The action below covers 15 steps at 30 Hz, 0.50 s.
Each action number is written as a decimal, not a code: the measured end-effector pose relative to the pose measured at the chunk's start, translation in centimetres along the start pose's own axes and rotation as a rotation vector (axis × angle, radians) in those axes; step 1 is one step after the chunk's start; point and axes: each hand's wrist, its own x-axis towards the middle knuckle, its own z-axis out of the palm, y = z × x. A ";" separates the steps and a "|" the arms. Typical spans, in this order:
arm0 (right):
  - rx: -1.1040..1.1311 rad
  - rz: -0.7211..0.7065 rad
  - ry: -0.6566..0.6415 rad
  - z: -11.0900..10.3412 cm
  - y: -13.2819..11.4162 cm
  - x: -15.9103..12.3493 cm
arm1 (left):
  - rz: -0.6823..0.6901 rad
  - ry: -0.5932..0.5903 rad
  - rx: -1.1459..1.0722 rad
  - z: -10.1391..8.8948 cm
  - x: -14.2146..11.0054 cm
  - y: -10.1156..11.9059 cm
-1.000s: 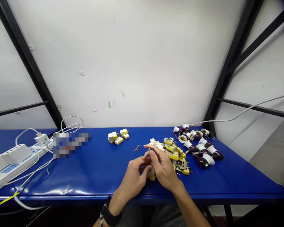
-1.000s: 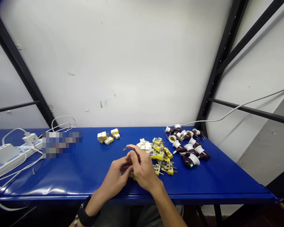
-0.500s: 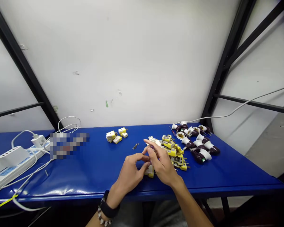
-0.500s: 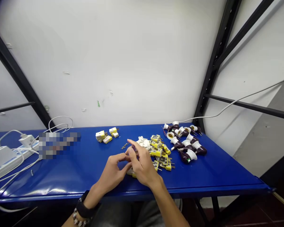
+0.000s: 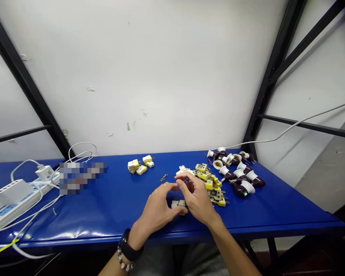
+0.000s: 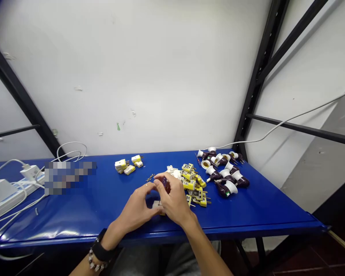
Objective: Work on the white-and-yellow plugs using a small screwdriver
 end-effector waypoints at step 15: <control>0.209 0.024 0.218 -1.6 0.2 0.5 | -0.003 -0.202 0.096 -2.0 -0.2 0.6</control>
